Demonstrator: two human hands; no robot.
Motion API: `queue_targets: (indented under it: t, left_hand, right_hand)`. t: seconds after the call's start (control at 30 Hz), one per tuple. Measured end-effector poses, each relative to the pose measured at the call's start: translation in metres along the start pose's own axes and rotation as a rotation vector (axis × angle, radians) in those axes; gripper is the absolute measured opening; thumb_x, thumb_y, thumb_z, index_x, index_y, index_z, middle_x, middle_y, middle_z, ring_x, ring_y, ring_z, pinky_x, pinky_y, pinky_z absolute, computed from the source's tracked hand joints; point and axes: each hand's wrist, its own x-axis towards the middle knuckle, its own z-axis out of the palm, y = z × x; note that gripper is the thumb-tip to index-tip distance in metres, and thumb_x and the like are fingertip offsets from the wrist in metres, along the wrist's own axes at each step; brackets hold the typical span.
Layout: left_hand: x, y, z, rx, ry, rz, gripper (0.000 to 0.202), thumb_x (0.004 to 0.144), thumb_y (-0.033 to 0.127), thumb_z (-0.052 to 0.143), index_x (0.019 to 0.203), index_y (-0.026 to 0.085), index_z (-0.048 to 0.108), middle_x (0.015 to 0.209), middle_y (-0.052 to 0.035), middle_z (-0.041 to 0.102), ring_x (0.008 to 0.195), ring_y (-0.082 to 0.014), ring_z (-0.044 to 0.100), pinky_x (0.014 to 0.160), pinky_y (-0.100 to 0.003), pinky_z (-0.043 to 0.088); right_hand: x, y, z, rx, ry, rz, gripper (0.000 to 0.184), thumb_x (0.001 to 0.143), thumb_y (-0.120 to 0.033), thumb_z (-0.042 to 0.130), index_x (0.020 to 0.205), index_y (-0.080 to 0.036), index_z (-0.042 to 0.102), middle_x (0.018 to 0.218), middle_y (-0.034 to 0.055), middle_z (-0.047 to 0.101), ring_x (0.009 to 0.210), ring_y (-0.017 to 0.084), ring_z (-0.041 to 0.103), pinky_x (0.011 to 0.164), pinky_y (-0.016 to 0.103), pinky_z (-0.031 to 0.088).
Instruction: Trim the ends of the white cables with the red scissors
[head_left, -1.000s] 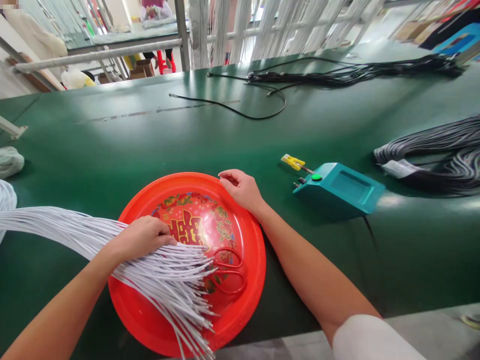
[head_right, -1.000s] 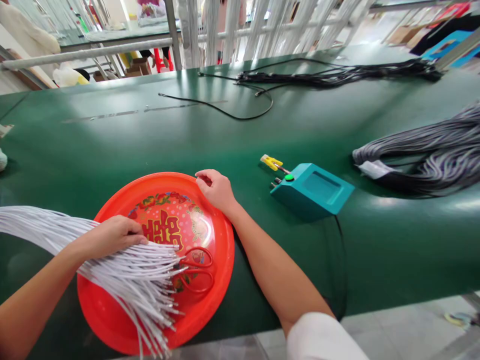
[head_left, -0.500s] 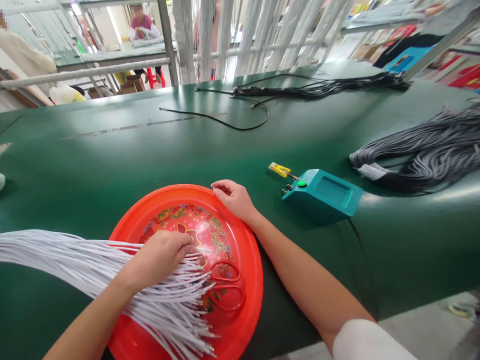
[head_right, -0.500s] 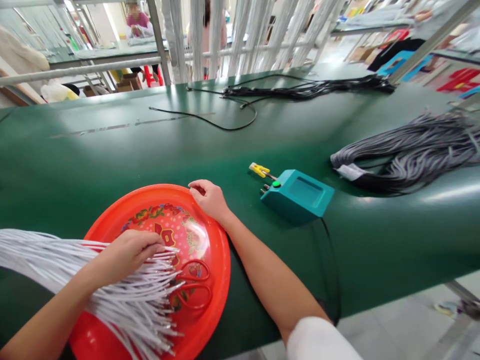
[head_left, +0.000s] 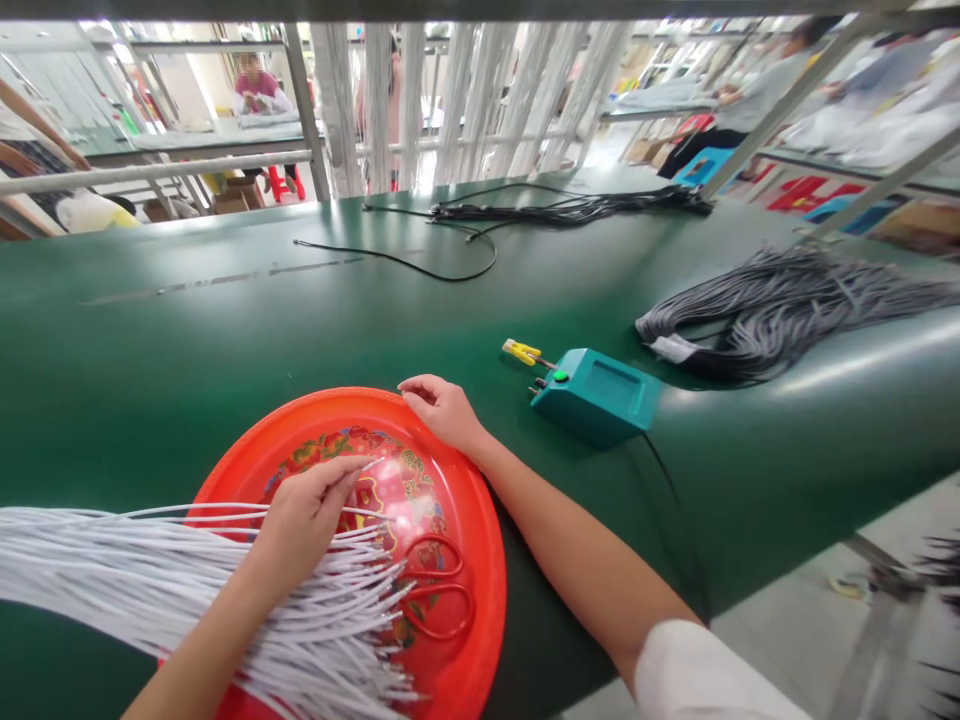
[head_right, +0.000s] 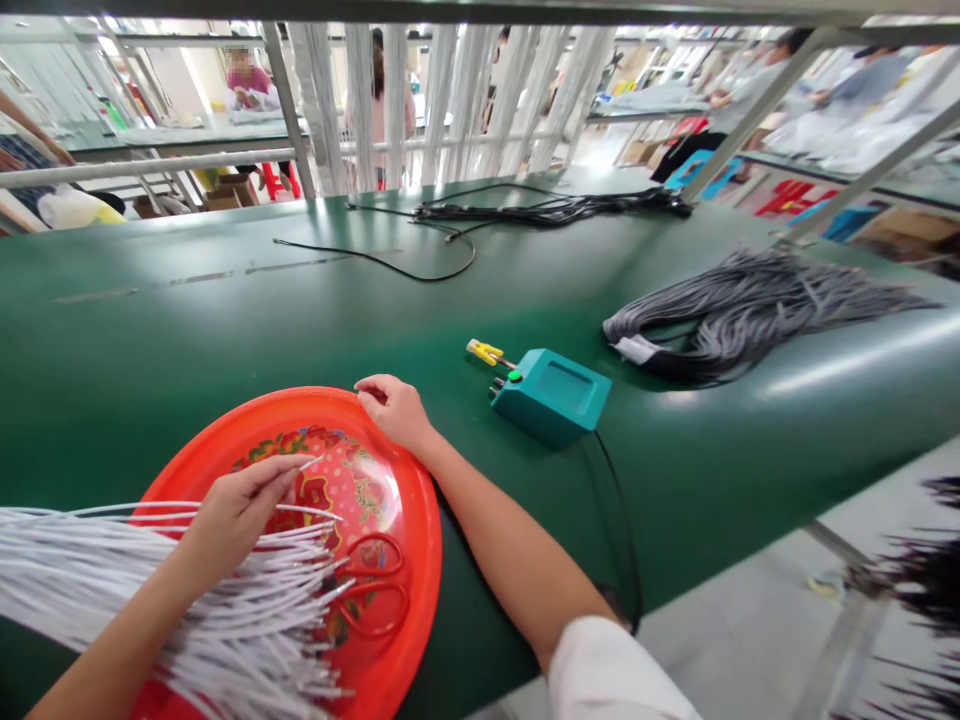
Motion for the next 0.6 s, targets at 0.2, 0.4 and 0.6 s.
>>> queue_targets:
  t: [0.2,0.4,0.6]
  left_hand:
    - [0.003,0.001,0.001,-0.052,0.052,-0.028,0.030,0.081,0.049,0.052,0.090,0.025,0.067,0.085,0.0034,0.067,0.078,-0.0115,0.059,0.072,-0.017,0.044]
    - [0.003,0.003,-0.006,0.031,0.132,-0.040,0.036,0.076,0.054,0.052,0.081,0.022,0.067,0.078,0.0002,0.067,0.072,-0.0153,0.060,0.065,-0.021,0.048]
    - [0.007,-0.004,-0.009,-0.064,0.170,-0.095,0.047,0.065,0.060,0.056,0.089,0.022,0.070,0.092,-0.0038,0.069,0.085,-0.0224,0.063,0.067,-0.026,0.053]
  right_hand:
    - [0.002,-0.001,0.000,-0.022,0.009,-0.016,0.021,0.077,-0.025,0.053,0.091,-0.016,0.066,0.091,0.0055,0.068,0.081,0.014,0.062,0.078,0.030,0.050]
    - [0.001,-0.007,0.001,-0.094,0.020,-0.051,0.020,0.077,-0.024,0.053,0.090,-0.018,0.067,0.091,0.0044,0.068,0.081,0.013,0.061,0.078,0.028,0.049]
    - [0.004,-0.011,-0.001,-0.212,-0.001,-0.096,0.021,0.079,-0.023,0.052,0.093,-0.019,0.067,0.092,0.0034,0.068,0.079,0.012,0.060,0.077,0.026,0.048]
